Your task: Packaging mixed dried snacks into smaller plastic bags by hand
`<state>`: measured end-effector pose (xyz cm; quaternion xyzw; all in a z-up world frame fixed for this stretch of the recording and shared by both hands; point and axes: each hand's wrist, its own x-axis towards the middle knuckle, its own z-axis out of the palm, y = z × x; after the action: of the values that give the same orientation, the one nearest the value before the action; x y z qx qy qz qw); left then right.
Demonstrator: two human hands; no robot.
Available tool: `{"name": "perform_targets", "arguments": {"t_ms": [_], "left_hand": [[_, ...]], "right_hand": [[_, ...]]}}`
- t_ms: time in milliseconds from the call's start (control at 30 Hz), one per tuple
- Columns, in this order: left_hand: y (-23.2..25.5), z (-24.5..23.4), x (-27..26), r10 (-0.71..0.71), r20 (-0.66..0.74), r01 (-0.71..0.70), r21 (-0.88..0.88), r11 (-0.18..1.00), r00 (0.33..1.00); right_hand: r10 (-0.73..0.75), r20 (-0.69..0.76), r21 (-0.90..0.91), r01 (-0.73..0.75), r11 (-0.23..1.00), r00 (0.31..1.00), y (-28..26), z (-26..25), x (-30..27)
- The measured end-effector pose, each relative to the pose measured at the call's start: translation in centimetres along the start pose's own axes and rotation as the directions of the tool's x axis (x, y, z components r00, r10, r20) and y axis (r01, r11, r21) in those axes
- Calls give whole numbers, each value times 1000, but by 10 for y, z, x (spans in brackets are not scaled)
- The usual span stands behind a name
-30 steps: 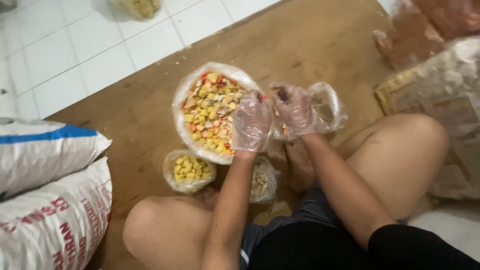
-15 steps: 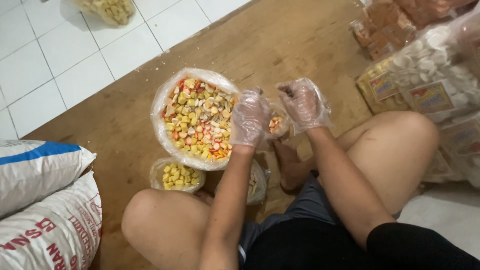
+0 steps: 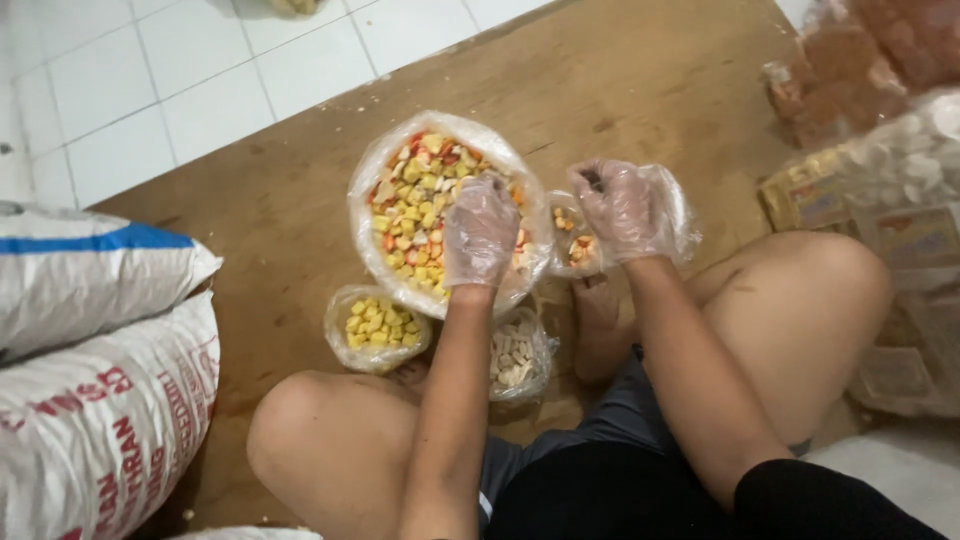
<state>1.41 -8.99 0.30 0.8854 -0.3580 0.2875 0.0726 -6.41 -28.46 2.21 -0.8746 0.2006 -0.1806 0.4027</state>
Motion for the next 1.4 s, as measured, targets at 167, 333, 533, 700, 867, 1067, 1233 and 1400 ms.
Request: {"name": "perform_targets", "arguments": {"t_ms": [167,333,533,700,867,1067,1233,1400], "left_hand": [[-53,-18,-28,-84,53,81,47,996,995],[-75,-33,-48,-360,229,394,-122,911,904],[-73,-36,-81,-236,216,216,113,970,947],[-46,10,-98,-349,352,360,36,932,869],[-46,-4,-93,-260,366,244,89,966,894],[-51,2,-95,-343,349,368,-5,930,872],[-53,10,-88,-356,362,379,8,925,861],[-52,14,-89,-367,368,419,-69,906,854]], "right_hand": [[-141,122,59,134,989,982,-44,34,-8],[-103,302,-229,177,957,948,1,126,-4],[29,411,-499,198,844,911,-13,159,-28],[106,426,-479,125,869,899,-69,130,-47],[152,460,-512,121,851,875,-7,189,-34],[204,452,-521,71,851,868,-17,186,-31],[197,460,-504,72,861,866,-47,174,-34],[248,435,-490,-4,872,866,-53,167,-31]]}}
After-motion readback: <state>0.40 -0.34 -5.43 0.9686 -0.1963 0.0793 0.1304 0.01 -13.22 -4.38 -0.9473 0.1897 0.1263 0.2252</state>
